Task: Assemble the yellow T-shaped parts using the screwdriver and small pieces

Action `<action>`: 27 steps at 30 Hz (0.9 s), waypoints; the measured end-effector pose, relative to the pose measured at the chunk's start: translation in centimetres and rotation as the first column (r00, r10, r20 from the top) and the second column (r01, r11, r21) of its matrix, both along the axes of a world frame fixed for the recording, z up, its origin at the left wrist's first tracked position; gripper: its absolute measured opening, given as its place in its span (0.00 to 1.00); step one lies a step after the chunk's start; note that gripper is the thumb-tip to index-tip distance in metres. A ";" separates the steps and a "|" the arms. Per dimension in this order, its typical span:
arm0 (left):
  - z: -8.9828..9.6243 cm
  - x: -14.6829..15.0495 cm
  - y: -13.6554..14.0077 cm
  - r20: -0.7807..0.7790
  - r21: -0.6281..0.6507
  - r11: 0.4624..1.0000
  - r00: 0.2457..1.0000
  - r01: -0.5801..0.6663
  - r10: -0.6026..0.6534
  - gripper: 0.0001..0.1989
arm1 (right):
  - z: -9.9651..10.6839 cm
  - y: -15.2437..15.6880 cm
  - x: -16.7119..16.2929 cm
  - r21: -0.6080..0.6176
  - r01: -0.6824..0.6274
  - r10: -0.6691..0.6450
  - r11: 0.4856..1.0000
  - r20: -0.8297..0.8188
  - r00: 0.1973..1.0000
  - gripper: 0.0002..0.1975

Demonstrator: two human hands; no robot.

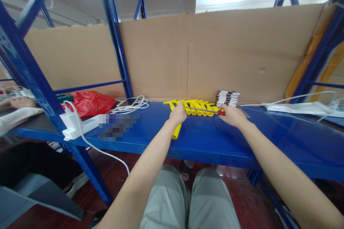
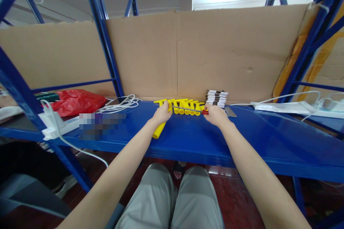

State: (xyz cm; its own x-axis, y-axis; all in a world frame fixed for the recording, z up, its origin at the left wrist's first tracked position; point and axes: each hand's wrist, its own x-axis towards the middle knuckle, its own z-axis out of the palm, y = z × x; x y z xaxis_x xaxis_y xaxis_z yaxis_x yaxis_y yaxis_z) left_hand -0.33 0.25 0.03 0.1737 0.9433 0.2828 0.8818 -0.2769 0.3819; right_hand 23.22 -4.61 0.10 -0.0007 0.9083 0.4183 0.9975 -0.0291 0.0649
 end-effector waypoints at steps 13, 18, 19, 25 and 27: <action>0.0 0.0 0.0 0.017 0.004 1.000 0.999 -0.030 0.030 0.14 | -0.4 0.5 0.1 -0.017 -0.061 0.060 0.998 -0.073 0.996 0.06; -0.1 0.0 0.2 0.009 0.018 0.999 0.999 -0.034 0.034 0.14 | -0.3 0.3 -0.1 -0.042 -0.094 0.088 0.995 -0.126 0.988 0.09; -0.1 0.0 0.2 0.010 0.020 0.999 0.999 -0.035 0.035 0.14 | -0.3 0.3 0.0 -0.052 -0.116 0.109 0.992 -0.130 0.986 0.08; 0.0 0.0 0.0 0.028 0.021 0.999 0.999 -0.036 0.035 0.14 | -0.4 0.8 0.6 -0.048 -0.154 0.147 0.987 -0.116 0.982 0.05; 0.0 0.0 0.0 0.033 0.018 0.999 0.999 -0.035 0.035 0.14 | -0.6 1.0 0.7 -0.028 -0.118 0.115 0.993 -0.101 0.988 0.04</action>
